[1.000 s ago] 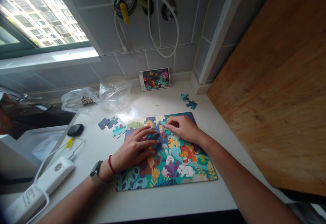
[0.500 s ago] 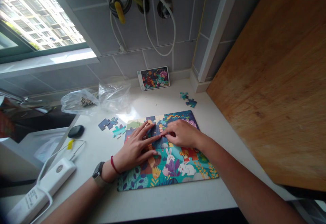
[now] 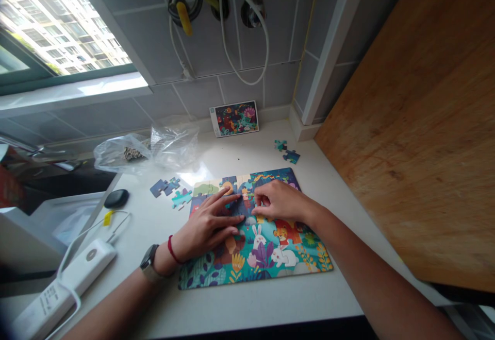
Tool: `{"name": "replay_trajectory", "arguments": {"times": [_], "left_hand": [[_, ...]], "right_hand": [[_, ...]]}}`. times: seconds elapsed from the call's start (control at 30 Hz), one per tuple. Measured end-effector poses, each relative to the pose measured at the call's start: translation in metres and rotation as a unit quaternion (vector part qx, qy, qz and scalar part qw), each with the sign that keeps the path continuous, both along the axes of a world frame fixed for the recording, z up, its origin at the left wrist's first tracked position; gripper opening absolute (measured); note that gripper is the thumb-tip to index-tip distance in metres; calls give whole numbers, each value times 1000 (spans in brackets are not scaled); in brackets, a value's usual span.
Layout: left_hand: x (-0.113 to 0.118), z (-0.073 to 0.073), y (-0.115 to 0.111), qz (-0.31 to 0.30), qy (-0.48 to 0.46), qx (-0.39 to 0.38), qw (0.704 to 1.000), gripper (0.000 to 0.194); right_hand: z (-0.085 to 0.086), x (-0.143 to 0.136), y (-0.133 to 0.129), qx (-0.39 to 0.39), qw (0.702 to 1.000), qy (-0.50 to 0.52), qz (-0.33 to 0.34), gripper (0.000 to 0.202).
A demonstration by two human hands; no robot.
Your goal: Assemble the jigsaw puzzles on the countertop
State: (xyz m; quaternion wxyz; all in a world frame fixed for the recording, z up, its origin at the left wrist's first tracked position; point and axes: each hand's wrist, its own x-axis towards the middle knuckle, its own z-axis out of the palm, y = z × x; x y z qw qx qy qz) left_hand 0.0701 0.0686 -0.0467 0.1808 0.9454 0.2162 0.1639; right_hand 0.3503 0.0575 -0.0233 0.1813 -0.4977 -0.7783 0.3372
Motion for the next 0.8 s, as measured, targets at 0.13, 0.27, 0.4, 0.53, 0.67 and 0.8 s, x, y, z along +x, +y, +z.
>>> {"name": "replay_trajectory", "arguments": {"times": [0.13, 0.27, 0.4, 0.53, 0.67, 0.8], "left_hand": [[0, -2, -1, 1, -11, 1, 1000, 31], [3, 1, -1, -14, -53, -15, 998, 30], [5, 4, 0, -18, -111, -37, 993, 22], [4, 5, 2, -9, -134, -37, 990, 21], [1, 3, 6, 9, -146, -42, 988, 23], [0, 0, 7, 9, -143, -48, 989, 21]], "right_hand": [[-4, 8, 7, 73, 988, 74, -118, 31], [-18, 40, 24, 207, 934, 53, -285, 25], [-39, 76, 38, 240, 895, -40, -375, 24], [-53, 92, 41, 208, 894, -129, -375, 43], [-51, 94, 39, 187, 901, -136, -367, 40], [-46, 94, 38, 175, 901, -99, -384, 36]]}}
